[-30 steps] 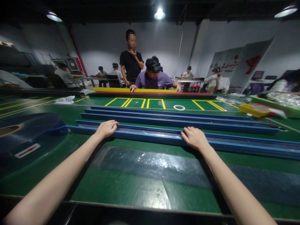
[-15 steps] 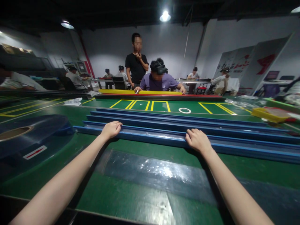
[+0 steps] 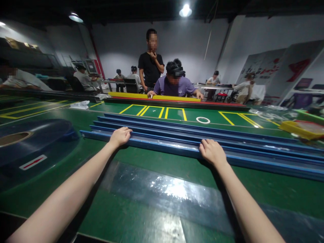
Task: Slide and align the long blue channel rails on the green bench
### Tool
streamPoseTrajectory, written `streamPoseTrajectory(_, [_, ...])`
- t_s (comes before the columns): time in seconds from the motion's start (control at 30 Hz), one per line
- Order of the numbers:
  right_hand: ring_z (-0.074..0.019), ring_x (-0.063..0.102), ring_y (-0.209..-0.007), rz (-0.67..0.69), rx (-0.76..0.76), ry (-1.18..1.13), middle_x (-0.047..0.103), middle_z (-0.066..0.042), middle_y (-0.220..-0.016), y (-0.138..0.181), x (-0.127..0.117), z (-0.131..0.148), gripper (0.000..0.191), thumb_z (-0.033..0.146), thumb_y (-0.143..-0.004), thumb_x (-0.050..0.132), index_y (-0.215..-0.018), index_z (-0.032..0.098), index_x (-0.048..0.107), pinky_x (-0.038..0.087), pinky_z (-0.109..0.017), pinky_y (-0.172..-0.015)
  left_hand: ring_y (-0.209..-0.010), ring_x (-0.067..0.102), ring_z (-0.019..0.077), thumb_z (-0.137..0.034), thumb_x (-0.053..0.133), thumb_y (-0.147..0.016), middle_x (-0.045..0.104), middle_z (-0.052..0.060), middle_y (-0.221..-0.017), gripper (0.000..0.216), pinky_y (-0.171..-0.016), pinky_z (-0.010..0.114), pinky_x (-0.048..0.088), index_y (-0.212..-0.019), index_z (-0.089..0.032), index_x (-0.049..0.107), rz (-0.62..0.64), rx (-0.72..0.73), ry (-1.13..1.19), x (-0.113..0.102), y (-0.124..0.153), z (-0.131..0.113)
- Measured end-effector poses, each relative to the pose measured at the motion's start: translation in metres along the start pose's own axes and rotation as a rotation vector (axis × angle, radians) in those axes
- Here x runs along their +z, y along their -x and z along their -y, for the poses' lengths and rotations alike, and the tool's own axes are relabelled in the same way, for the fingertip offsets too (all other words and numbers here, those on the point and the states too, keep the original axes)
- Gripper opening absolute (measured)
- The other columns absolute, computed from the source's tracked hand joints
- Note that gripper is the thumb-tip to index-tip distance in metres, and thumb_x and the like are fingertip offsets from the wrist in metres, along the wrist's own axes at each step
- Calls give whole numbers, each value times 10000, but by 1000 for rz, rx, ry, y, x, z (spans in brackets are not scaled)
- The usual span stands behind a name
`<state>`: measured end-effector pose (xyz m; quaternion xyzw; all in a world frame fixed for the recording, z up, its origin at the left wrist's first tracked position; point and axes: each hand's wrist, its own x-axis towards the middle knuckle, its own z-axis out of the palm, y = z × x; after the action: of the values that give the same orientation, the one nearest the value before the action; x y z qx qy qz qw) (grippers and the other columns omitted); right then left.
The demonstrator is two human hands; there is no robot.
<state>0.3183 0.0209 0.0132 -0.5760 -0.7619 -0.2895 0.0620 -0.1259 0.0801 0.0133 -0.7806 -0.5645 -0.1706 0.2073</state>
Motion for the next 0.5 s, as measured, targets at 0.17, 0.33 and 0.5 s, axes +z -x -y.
streamPoseTrajectory(0.17, [-201, 504, -784, 27, 6, -15, 597, -87, -837, -6, -4, 4, 347, 292, -917, 252, -878, 160, 571, 308, -300, -665, -885, 566, 246, -226, 305, -842, 635, 114, -940, 376, -729, 358, 415, -940, -155, 661, -33, -62, -69, -4, 3, -10])
streamPoseTrajectory(0.33, [-218, 475, -821, 13, 14, -58, 578, -108, -889, -7, -7, 7, 362, 300, -918, 251, -904, 154, 582, 320, -310, -680, -938, 542, 248, -258, 309, -875, 635, 108, -1015, 365, -783, 381, 383, -1017, -167, 633, -81, 8, 42, -1, -1, -64])
streamPoseTrajectory(0.5, [-226, 481, -856, 36, 63, -115, 577, -114, -922, -5, -7, 9, 365, 316, -916, 258, -976, 138, 572, 338, -318, -713, -952, 541, 239, -309, 360, -880, 639, 98, -1020, 328, -847, 397, 356, -994, -171, 634, -112, 157, 178, 0, -18, -129])
